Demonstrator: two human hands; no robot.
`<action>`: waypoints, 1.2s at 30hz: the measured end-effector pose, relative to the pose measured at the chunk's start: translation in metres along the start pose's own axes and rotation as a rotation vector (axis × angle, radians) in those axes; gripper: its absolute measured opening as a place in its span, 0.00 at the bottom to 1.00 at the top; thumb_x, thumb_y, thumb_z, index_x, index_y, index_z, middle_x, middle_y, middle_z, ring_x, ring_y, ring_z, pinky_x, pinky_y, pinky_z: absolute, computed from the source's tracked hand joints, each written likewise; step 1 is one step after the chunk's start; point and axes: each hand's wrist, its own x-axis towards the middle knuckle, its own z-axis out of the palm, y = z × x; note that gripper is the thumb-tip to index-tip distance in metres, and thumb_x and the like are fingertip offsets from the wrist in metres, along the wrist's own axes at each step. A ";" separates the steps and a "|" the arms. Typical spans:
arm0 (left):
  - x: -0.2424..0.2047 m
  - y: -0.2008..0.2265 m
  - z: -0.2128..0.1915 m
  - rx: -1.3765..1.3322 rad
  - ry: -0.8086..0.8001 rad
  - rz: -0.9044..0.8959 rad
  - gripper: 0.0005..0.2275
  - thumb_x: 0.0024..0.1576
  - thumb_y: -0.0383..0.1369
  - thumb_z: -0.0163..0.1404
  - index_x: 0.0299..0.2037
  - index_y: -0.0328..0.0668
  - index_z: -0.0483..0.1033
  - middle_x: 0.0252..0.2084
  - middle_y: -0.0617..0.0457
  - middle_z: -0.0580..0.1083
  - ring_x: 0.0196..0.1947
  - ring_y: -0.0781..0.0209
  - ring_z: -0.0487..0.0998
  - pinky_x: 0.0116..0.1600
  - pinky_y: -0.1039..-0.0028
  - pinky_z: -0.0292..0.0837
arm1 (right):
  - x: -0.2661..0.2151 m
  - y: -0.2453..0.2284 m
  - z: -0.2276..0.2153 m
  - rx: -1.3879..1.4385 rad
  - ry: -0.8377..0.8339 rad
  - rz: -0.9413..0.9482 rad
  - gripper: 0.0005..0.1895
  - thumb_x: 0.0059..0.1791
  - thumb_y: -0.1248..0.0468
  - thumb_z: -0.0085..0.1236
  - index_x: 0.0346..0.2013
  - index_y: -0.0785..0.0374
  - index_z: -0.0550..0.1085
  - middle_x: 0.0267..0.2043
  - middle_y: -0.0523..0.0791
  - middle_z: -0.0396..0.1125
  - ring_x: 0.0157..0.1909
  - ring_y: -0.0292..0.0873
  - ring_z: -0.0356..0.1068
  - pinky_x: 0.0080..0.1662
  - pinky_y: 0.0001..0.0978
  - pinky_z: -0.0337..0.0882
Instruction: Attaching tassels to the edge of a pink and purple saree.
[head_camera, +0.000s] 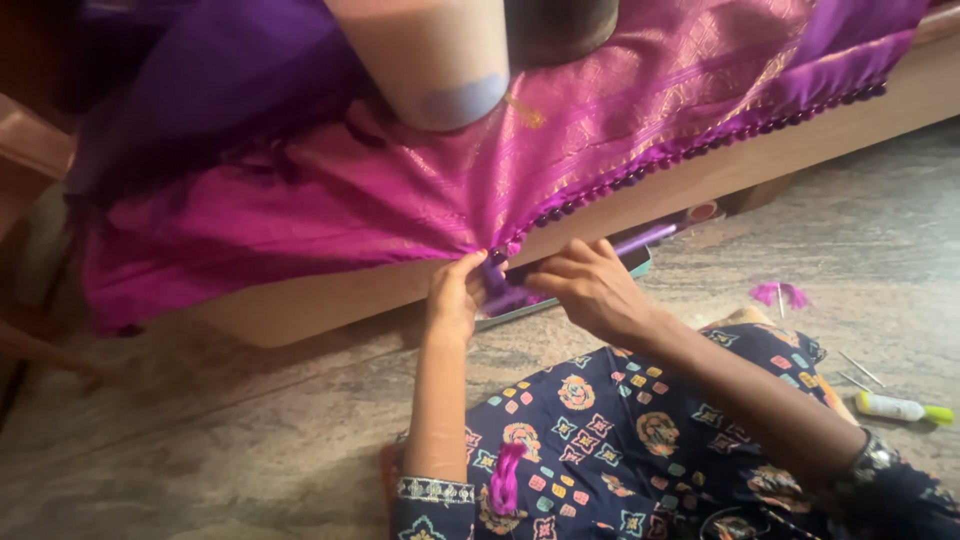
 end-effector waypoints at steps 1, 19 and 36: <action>0.001 0.000 0.000 -0.015 0.015 -0.011 0.10 0.55 0.31 0.56 0.41 0.30 0.80 0.38 0.41 0.82 0.35 0.55 0.84 0.45 0.67 0.80 | -0.006 0.002 0.002 0.034 -0.003 -0.004 0.18 0.44 0.69 0.55 0.47 0.53 0.78 0.45 0.38 0.74 0.52 0.42 0.67 0.52 0.40 0.61; -0.028 0.020 0.004 0.559 0.035 0.385 0.10 0.61 0.34 0.58 0.33 0.33 0.86 0.25 0.62 0.72 0.26 0.75 0.65 0.32 0.77 0.57 | 0.025 0.100 0.063 1.400 -0.631 0.769 0.20 0.60 0.56 0.55 0.51 0.73 0.77 0.29 0.43 0.65 0.25 0.36 0.59 0.26 0.30 0.57; -0.020 0.004 0.006 0.199 -0.124 0.228 0.10 0.61 0.31 0.52 0.38 0.30 0.83 0.37 0.46 0.83 0.37 0.62 0.82 0.50 0.74 0.74 | -0.004 0.000 -0.001 0.669 -0.964 0.705 0.20 0.49 0.53 0.55 0.53 0.52 0.81 0.44 0.46 0.78 0.42 0.41 0.75 0.45 0.37 0.75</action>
